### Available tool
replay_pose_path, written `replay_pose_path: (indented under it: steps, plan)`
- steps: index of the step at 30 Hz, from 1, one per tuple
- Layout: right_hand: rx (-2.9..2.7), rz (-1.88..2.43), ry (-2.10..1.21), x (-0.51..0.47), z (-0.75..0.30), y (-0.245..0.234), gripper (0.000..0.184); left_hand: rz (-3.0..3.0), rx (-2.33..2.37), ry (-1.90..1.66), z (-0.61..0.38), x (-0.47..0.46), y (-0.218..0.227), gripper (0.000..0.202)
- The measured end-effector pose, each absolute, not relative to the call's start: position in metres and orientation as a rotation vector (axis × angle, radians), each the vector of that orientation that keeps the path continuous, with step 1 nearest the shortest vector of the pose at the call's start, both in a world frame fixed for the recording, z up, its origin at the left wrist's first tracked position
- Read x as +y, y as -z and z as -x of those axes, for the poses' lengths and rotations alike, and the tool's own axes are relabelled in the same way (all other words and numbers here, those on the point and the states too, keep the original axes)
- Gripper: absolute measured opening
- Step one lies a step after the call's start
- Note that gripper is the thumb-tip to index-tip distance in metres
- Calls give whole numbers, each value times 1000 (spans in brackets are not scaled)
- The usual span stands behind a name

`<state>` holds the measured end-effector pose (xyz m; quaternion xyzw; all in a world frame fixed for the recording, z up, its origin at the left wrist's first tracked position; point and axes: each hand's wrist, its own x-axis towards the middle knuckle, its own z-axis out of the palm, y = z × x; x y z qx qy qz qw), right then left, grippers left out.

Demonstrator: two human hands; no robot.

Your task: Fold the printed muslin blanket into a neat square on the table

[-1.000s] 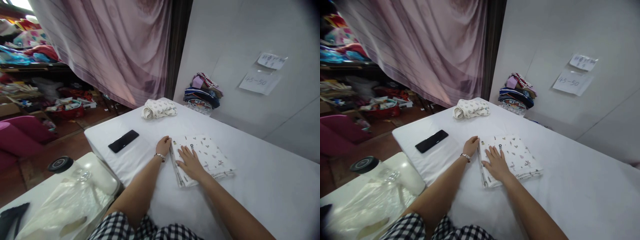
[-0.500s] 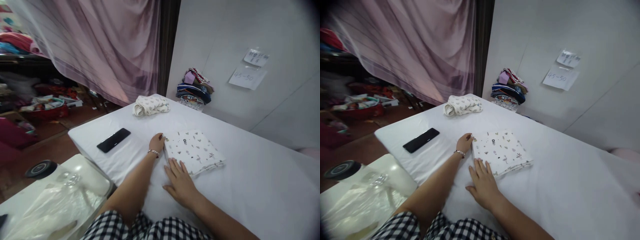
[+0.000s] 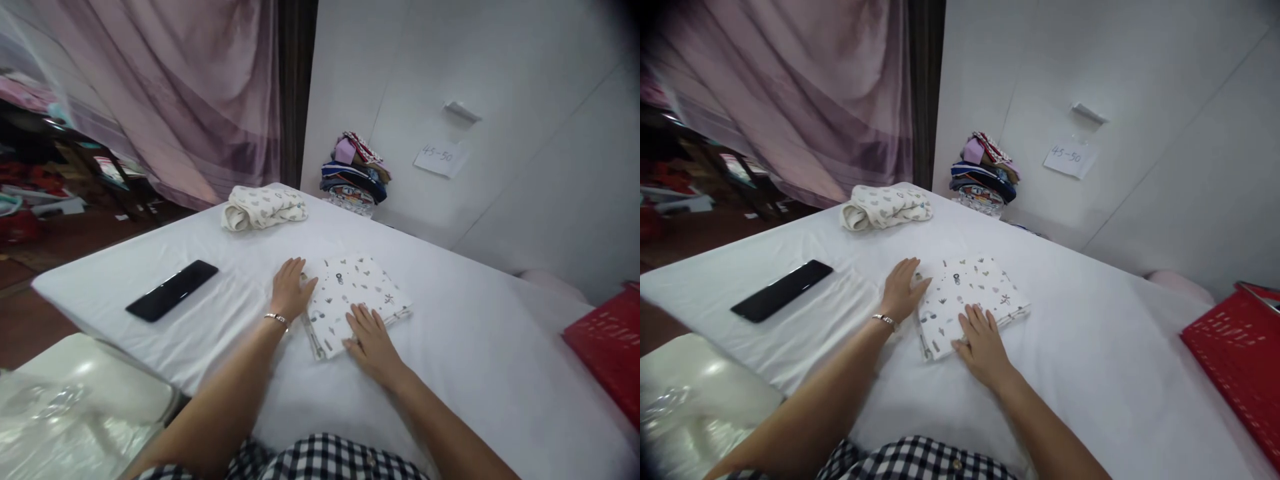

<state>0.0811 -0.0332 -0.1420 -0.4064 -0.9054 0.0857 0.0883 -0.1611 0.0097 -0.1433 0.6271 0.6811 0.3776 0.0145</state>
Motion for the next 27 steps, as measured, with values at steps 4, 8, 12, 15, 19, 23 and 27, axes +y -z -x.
replay_pose_path:
  steps: [4,8,12,15,19,23,27]
  plan:
    - [-2598,1197,-408,-26,-94,132,52,-2053,2023,-767,153,5,141,48]
    - [-2281,1407,-300,6,-133,129,49,-1980,2006,-660,155,8,143,47]
    - [-1992,1737,-459,42,-167,133,57,-1976,1994,-650,158,11,146,51]
    - [-1809,1872,-726,58,-177,135,62,-2009,1981,-663,160,12,150,54]
    - [-1717,1917,-831,74,-177,134,65,-2056,1957,-723,162,15,156,55]
    - [-1695,1933,-946,89,-175,127,56,-2068,1929,-770,164,17,159,55]
    - [-1668,1890,-1186,90,-175,117,39,-2077,1912,-821,165,17,159,56]
